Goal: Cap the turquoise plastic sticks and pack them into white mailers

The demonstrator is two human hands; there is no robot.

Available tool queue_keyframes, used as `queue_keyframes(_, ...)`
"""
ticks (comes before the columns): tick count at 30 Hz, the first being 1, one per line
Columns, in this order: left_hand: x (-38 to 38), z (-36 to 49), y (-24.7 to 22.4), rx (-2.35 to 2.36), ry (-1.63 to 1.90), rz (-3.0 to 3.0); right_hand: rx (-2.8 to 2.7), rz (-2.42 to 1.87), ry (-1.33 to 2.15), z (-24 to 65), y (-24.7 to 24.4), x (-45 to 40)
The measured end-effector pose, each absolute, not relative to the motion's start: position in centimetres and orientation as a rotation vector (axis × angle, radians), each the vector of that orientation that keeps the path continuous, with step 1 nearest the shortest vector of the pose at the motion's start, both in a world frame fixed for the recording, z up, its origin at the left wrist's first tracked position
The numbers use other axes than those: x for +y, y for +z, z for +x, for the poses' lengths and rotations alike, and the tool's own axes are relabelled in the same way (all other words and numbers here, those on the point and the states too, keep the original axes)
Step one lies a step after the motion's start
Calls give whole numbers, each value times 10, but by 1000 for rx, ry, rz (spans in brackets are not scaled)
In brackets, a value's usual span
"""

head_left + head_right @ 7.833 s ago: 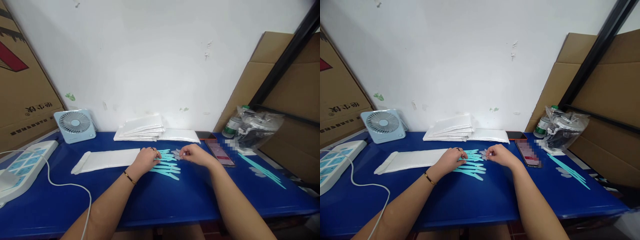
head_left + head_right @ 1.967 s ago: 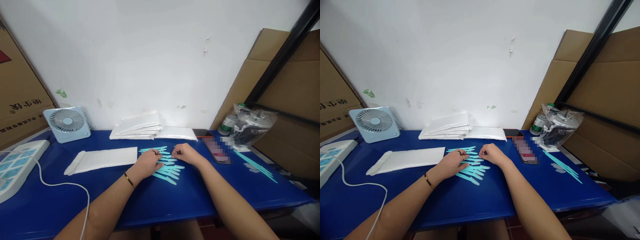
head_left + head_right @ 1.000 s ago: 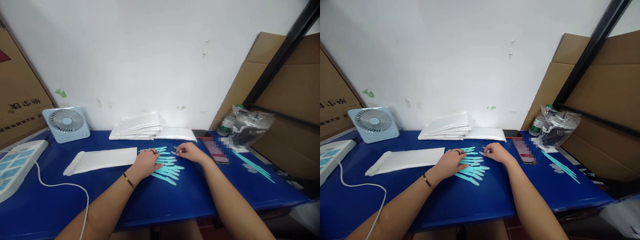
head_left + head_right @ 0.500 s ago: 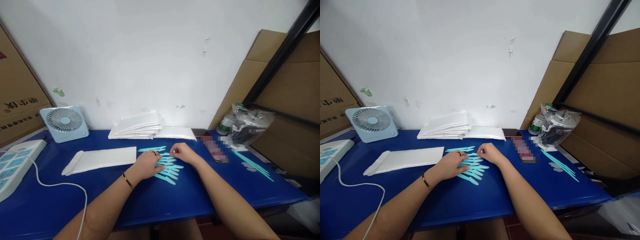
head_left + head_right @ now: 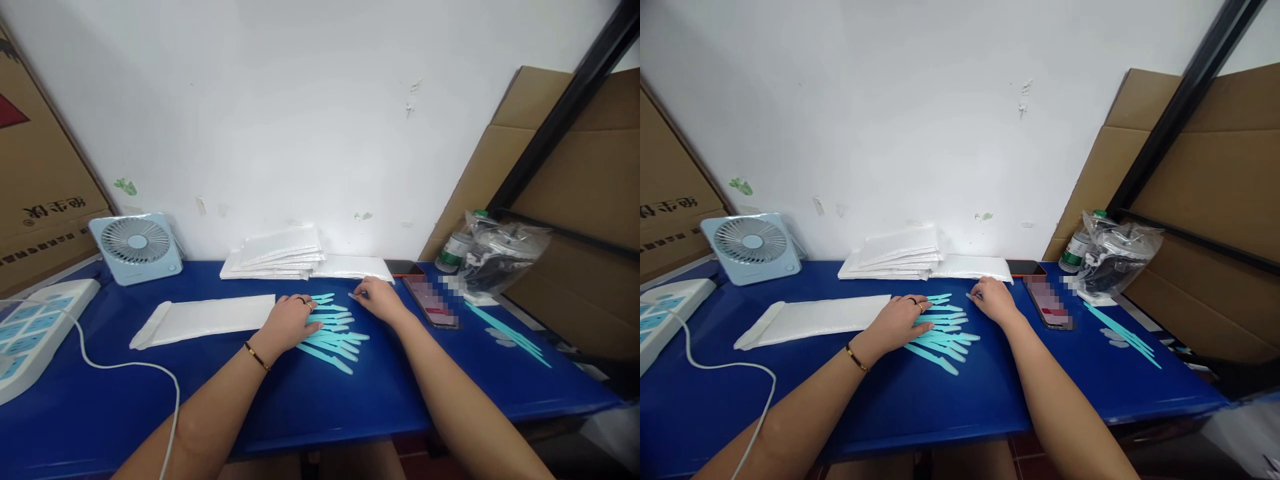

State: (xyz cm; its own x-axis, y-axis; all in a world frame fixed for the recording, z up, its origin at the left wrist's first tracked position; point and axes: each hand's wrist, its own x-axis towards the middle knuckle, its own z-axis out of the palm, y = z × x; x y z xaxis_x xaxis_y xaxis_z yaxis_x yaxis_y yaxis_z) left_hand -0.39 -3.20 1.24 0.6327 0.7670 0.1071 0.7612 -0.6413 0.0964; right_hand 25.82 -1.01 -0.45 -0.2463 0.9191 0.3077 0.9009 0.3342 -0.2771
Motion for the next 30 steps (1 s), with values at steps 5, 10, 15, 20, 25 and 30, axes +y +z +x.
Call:
queue_keyframes(5, -32, -3, 10, 1248, 209, 2809, -2264, -1448, 169, 248, -8, -9)
queue_keyframes(10, -34, -2, 10, 1197, 205, 2804, -2279, -1351, 240, 242, -10, -8)
queue_keyframes(15, -34, -2, 9, 1152, 211, 2790, -2272, -1325, 269, 241, -11, -9)
queue_keyframes(20, -35, -1, 8, 1023, 248, 2763, -2276, -1281, 263, 228, -14, -8)
queue_keyframes(25, -32, -4, 8, 1037, 285, 2697, -2159, -1267, 278, 250, -2, -9)
queue_keyframes(30, -28, -6, 7, 1299, 367, 2695, -1887, -1592, 200, 295, 9, -12)
